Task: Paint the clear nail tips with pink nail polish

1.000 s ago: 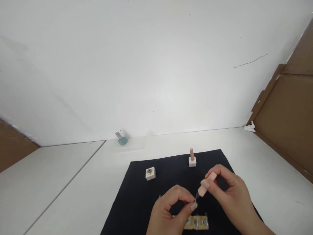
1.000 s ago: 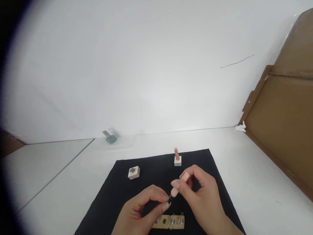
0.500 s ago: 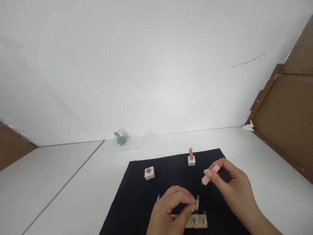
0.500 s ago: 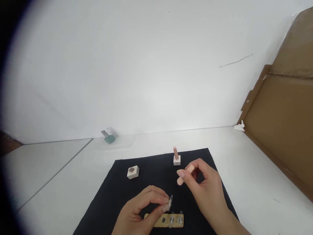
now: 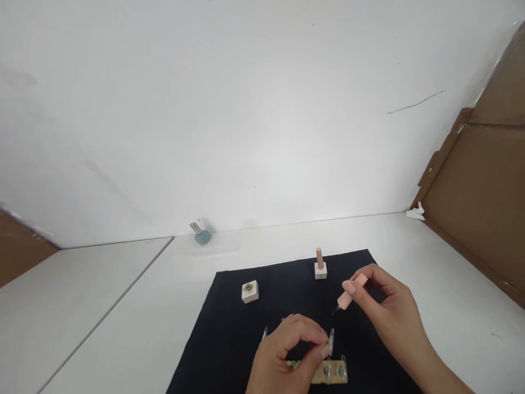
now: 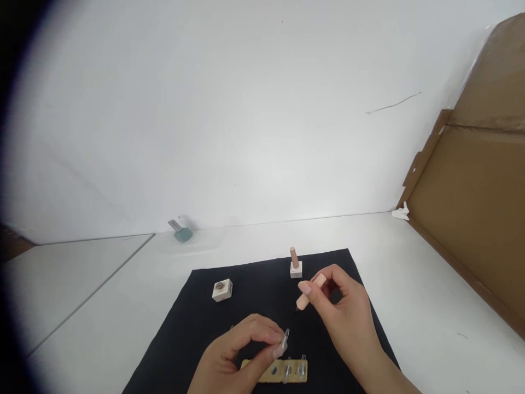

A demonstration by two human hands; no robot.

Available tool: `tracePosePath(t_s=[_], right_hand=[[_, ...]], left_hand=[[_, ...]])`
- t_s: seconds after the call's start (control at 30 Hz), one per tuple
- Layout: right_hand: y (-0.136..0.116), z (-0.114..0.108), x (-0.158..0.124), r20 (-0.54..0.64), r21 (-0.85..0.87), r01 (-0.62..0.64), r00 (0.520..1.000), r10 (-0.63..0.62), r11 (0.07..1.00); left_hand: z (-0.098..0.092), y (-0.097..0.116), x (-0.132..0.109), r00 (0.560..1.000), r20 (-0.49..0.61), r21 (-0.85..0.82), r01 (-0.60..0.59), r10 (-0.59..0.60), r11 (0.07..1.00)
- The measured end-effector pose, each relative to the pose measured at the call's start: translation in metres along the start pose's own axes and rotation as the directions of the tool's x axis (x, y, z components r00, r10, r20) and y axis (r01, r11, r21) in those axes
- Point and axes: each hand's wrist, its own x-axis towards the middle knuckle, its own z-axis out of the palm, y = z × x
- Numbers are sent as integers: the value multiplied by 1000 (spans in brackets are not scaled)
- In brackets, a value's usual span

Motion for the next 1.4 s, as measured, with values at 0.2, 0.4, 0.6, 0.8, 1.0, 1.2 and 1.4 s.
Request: tracePosePath(t_s=[0.2, 0.4, 0.6, 0.8, 1.0, 1.2, 1.4], right_hand=[[1, 1, -3, 153, 63, -2, 988, -8, 998], [-2, -2, 0, 19, 1, -21, 1000, 21, 1000], [3, -1, -1, 141, 21, 16, 990, -19, 1000], [0, -3, -1, -52, 2, 36, 998, -35, 999], [2, 6, -14, -64, 76, 106, 993, -102, 991], [5, 12, -11, 4, 18, 38, 999, -38, 999], [7, 3, 4, -83, -50, 27, 996, -31, 998]], left_hand=[[3, 0, 1, 999, -1, -38, 53, -53, 998], [2, 2, -1, 1000, 9, -37, 5, -5, 999], [3, 6, 2, 984, -11, -119, 173, -176, 978], [1, 7, 6, 913, 66, -368, 398, -403, 840], [2, 5, 7, 927, 22, -349, 358, -374, 866], [3, 6, 4, 965, -55, -137, 248, -257, 959], [3, 10, 5, 918, -29, -326, 366, -396, 872]])
